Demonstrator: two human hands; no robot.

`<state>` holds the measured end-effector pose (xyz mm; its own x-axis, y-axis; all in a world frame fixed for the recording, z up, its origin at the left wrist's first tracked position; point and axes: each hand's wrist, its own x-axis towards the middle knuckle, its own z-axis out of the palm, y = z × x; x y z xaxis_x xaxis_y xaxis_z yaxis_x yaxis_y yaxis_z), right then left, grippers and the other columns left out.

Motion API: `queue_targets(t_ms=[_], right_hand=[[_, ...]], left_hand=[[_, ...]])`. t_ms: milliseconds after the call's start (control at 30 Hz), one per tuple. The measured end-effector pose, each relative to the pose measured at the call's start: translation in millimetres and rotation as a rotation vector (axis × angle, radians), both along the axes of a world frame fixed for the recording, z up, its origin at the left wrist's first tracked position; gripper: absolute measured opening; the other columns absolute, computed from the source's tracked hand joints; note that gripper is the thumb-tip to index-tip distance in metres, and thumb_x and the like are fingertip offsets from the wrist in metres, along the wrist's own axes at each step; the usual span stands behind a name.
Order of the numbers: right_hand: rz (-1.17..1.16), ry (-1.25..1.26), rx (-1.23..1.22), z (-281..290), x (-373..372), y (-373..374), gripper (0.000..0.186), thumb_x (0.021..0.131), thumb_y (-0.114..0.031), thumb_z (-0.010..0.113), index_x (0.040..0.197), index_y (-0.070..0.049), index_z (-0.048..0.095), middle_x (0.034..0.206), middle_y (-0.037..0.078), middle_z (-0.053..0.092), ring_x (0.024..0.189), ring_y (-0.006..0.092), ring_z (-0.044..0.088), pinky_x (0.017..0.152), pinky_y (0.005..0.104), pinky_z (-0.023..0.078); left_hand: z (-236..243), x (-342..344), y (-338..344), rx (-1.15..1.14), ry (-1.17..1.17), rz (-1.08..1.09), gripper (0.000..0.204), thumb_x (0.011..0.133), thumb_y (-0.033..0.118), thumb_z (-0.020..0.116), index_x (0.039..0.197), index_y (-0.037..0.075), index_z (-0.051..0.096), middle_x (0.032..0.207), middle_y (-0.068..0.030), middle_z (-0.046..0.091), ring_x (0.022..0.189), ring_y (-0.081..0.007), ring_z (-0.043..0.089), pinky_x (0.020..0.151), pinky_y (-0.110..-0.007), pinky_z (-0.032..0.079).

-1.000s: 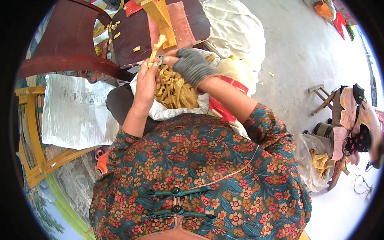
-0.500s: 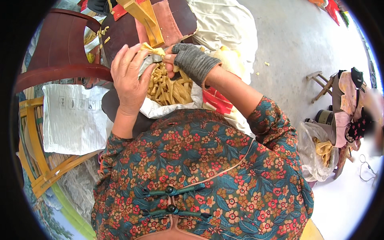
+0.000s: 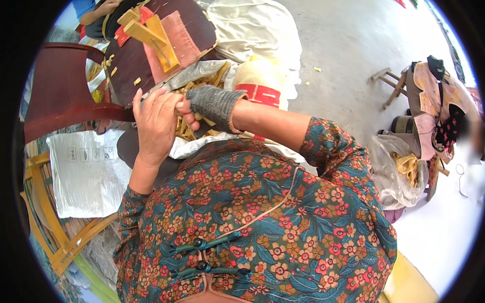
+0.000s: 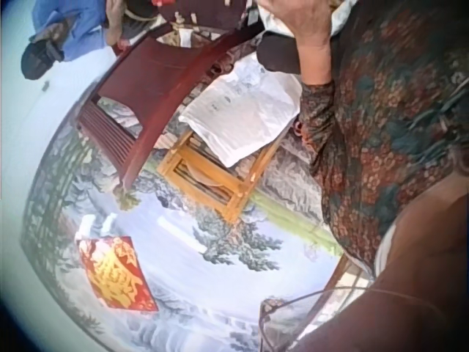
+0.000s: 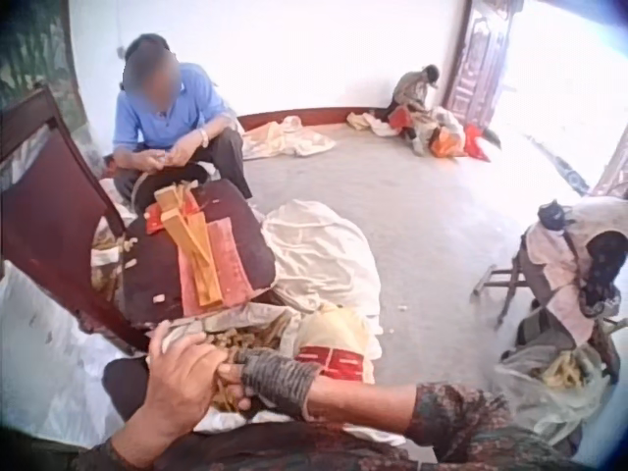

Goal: The person sits on the floor and repeatedly pulls long yellow strips from a white sack, tears them into smaller pieces by hand, and places the pieces into a white sack. Other people are also seated on the floor in the background performing similar tasks.

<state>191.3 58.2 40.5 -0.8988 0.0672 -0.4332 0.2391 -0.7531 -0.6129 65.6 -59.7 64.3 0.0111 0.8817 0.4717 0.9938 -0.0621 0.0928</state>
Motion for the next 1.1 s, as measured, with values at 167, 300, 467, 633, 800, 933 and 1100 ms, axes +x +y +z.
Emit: queue_targets(t_ms=[167, 300, 467, 633, 800, 933, 1100], right_hand=[[0.051, -0.036, 0.042, 4, 5, -7, 0.022, 0.082, -0.025, 0.059, 0.074, -0.005, 0.056, 0.063, 0.006, 0.057, 0.048, 0.0164, 0.055, 0.044, 0.0264, 0.044], [0.206, -0.070, 0.341, 16, -2, -9, 0.030, 0.082, -0.028, 0.056, 0.061, -0.006, 0.052, 0.050, 0.004, 0.051, 0.043, 0.0125, 0.049, 0.042, 0.0236, 0.039], [0.436, 0.015, 0.587, 68, 17, -6, 0.023, 0.079, -0.025, 0.056, 0.066, -0.006, 0.056, 0.052, 0.005, 0.051, 0.044, 0.0147, 0.046, 0.042, 0.0282, 0.037], [0.493, 0.501, 1.058, 97, 37, -18, 0.022, 0.084, -0.024, 0.050, 0.076, -0.004, 0.055, 0.068, 0.016, 0.056, 0.065, 0.0314, 0.056, 0.056, 0.0407, 0.042], [0.540, 0.418, 0.984, 92, 35, -23, 0.034, 0.086, -0.033, 0.051, 0.079, 0.000, 0.056, 0.069, 0.018, 0.056, 0.065, 0.0309, 0.055, 0.060, 0.0384, 0.042], [0.500, 0.373, 1.098, 84, 26, -16, 0.031, 0.085, -0.031, 0.054, 0.084, -0.001, 0.057, 0.071, 0.018, 0.058, 0.066, 0.0294, 0.057, 0.059, 0.0383, 0.043], [0.627, 0.488, 1.299, 84, 27, -19, 0.030, 0.084, -0.030, 0.052, 0.079, 0.000, 0.056, 0.072, 0.019, 0.059, 0.067, 0.0331, 0.057, 0.058, 0.0404, 0.043]], left_hand=[[-3, 4, -5, -0.064, -0.072, -0.036, 0.024, 0.074, 0.008, 0.057, 0.098, 0.005, 0.052, 0.095, -0.0073, 0.054, 0.102, -0.0261, 0.050, 0.100, -0.051, 0.024], [4, 7, -10, -0.088, -0.061, -0.032, 0.023, 0.075, 0.009, 0.056, 0.097, 0.004, 0.051, 0.095, -0.0086, 0.054, 0.103, -0.0265, 0.050, 0.100, -0.052, 0.024], [46, 14, -30, -0.061, 0.030, -0.107, 0.014, 0.074, 0.010, 0.056, 0.087, 0.005, 0.054, 0.091, -0.0063, 0.057, 0.100, -0.0232, 0.054, 0.099, -0.055, 0.025], [87, 25, -62, -0.004, 0.153, -0.216, 0.004, 0.080, 0.016, 0.054, 0.079, 0.013, 0.051, 0.087, -0.0016, 0.060, 0.094, -0.0174, 0.057, 0.097, -0.058, 0.027], [86, 25, -68, -0.128, 0.013, -0.198, 0.010, 0.076, 0.015, 0.057, 0.082, 0.011, 0.050, 0.083, -0.0022, 0.056, 0.082, -0.0188, 0.055, 0.096, -0.055, 0.029], [83, 28, -55, -0.236, -0.082, -0.143, 0.014, 0.072, 0.013, 0.060, 0.079, 0.006, 0.050, 0.076, -0.0050, 0.049, 0.075, -0.0217, 0.051, 0.095, -0.054, 0.030], [81, 32, -58, -0.341, -0.083, -0.181, 0.013, 0.070, 0.008, 0.060, 0.072, 0.004, 0.048, 0.066, -0.0066, 0.041, 0.066, -0.0233, 0.046, 0.092, -0.050, 0.034]])
